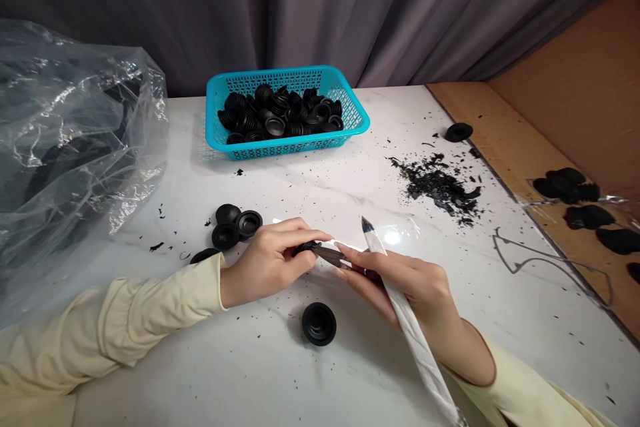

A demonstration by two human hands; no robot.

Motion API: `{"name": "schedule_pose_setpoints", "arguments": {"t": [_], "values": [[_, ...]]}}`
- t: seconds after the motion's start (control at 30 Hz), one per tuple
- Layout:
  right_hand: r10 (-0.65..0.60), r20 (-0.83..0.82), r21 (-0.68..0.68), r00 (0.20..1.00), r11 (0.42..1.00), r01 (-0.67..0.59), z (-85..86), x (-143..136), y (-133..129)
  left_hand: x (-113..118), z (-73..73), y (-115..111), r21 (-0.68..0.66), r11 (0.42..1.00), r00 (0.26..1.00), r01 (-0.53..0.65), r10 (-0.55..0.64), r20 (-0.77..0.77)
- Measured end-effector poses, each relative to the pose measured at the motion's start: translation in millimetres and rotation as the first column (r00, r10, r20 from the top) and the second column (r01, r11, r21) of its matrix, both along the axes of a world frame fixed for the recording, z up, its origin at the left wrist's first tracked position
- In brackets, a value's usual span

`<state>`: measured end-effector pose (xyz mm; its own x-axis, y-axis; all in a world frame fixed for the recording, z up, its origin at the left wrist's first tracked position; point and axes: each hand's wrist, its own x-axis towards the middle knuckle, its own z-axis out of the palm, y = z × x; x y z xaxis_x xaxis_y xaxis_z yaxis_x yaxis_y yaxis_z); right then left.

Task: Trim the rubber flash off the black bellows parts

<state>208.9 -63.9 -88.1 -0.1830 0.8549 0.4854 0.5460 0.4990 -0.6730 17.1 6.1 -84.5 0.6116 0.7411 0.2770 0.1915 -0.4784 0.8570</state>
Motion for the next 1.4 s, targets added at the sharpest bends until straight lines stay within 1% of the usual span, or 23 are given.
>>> {"name": "schedule_pose_setpoints", "arguments": {"t": [0.1,0.3,0.4,0.5,0.57,0.6,0.63,0.7,0.77,0.8,0.83,0.9,0.97,1.03,1.13,1.23,1.3,1.4], "values": [[-0.002,0.015,0.003,1.0,1.0,0.002,0.5,0,0,0,-0.2,0,0.0,1.0,1.0,0.001,-0.001,0.0],[-0.019,0.083,0.051,0.996,0.999,0.015,-0.6,0,0,0,0.0,0,-0.014,1.0,1.0,-0.002,0.002,0.01],[-0.041,0.027,0.038,0.999,0.998,0.04,-0.4,-1,0,0,0.5,0,-0.023,1.0,1.0,0.002,-0.001,0.01],[-0.069,-0.078,-0.034,0.995,0.997,0.067,4.6,0,2,0,0.8,0,-0.029,1.0,1.0,-0.007,0.008,0.02],[-0.102,-0.151,-0.143,0.983,0.986,0.08,10.8,1,5,1,0.8,0,-0.042,0.999,0.999,-0.022,0.023,0.036],[-0.128,-0.189,-0.228,0.974,0.97,0.083,14.1,2,7,1,0.9,0,-0.052,0.998,0.999,-0.027,0.03,0.045],[-0.163,-0.234,-0.325,0.959,0.942,0.081,17.2,2,9,1,0.9,0,-0.06,0.998,0.998,-0.032,0.035,0.051],[-0.241,-0.34,-0.512,0.909,0.858,0.036,21.7,1,12,1,0.9,0,-0.061,0.997,0.998,-0.039,0.042,0.047],[-0.298,-0.432,-0.632,0.851,0.773,-0.05,23.5,-1,14,1,0.7,-1,-0.043,0.999,0.999,-0.033,0.034,0.028],[-0.312,-0.461,-0.658,0.831,0.748,-0.084,23.6,-3,14,1,0.4,-1,-0.029,0.999,1.0,-0.02,0.021,0.02],[-0.315,-0.469,-0.677,0.825,0.728,-0.107,23.7,-5,14,1,0.1,-1,-0.012,1.0,1.0,-0.001,0.002,0.017],[-0.305,-0.45,-0.703,0.839,0.7,-0.123,24.1,-9,14,1,-0.9,-2,0.036,0.998,0.999,0.043,-0.044,0.024],[-0.275,-0.433,-0.712,0.859,0.688,-0.139,25.5,-13,12,2,-1.8,-2,0.084,0.993,0.996,0.08,-0.082,0.027],[-0.239,-0.435,-0.705,0.868,0.69,-0.163,26.9,-15,11,2,-2.4,-2,0.105,0.989,0.994,0.104,-0.107,0.016],[-0.212,-0.455,-0.688,0.865,0.7,-0.191,26.6,-15,9,1,-2.3,-2,0.077,0.991,0.994,0.105,-0.105,-0.009],[-0.206,-0.498,-0.68,0.843,0.696,-0.232,22.8,-12,9,1,-1.5,-1,0.031,0.995,0.995,0.099,-0.098,-0.02],[-0.209,-0.536,-0.679,0.818,0.683,-0.27,19.8,-11,9,1,-0.8,-1,0.001,0.995,0.995,0.096,-0.096,-0.006],[-0.228,-0.588,-0.686,0.776,0.65,-0.328,17.4,-9,10,1,0.2,-2,-0.039,0.996,0.996,0.082,-0.082,0.022]]}}
